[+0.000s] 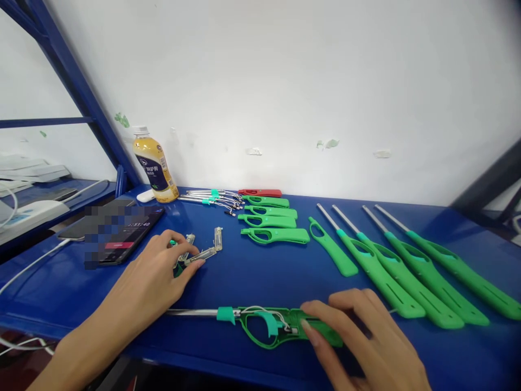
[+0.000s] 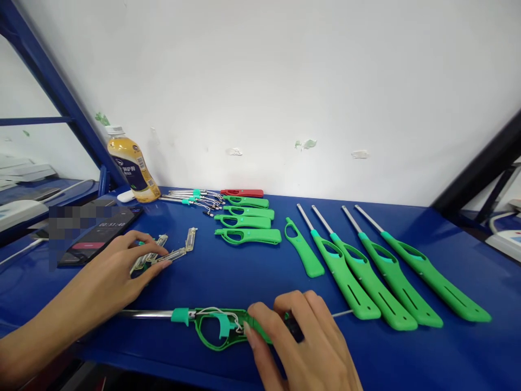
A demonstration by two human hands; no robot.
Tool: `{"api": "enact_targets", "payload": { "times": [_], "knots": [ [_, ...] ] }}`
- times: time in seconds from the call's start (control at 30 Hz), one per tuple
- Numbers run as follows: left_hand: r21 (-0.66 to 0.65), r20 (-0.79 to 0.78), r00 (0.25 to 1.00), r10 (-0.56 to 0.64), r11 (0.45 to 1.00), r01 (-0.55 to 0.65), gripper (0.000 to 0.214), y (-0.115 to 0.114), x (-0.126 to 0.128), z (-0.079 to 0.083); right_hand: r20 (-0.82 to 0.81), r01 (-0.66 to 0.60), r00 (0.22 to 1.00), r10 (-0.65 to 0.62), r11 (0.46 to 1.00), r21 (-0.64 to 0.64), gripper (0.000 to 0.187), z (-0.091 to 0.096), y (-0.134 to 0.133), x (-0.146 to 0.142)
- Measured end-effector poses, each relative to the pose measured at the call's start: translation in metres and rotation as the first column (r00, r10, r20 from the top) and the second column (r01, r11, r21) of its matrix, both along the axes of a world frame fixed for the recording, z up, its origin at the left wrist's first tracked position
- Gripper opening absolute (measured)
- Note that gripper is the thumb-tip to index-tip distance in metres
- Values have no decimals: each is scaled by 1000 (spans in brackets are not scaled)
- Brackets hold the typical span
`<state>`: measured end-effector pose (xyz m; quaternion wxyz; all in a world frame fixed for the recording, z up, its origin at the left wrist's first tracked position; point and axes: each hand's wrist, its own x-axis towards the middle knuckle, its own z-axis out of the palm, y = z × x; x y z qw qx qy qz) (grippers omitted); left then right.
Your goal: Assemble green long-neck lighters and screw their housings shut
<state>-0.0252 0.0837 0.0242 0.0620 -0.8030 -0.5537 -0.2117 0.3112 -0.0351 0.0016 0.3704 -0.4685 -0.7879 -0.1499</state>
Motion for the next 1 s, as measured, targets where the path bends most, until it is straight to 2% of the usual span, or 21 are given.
{"api": "enact_targets", "payload": {
  "times": [0.2,0.3,0.43,0.53,0.63,0.87,1.0],
  "knots": [
    [-16,0,1000,-19,1000,19,53,-3,5,10,-7,19,1000,-19,1000,5,18,-3,1,2],
    [24,18,995,-101,995,100,44,-14,17,14,20,4,1000,-4,1000,2,19,-4,3,2],
    [-29,26,969,-246,969,247,37,-28,39,6,46,3,999,-3,1000,0,18,-5,2,4],
    [-60,25,967,-254,965,255,37,-27,45,0,47,10,999,-10,1000,3,19,-7,3,5],
    [-61,28,983,-184,981,185,41,-13,31,8,57,17,998,-18,1000,13,18,-7,3,6],
    [-70,-24,1000,18,997,-19,34,33,-33,51,55,23,998,-24,1000,13,18,-6,2,3],
    [-140,-23,997,73,987,-76,33,46,-51,57,-4,54,999,-53,998,33,19,-3,0,-1]
  ]
}}
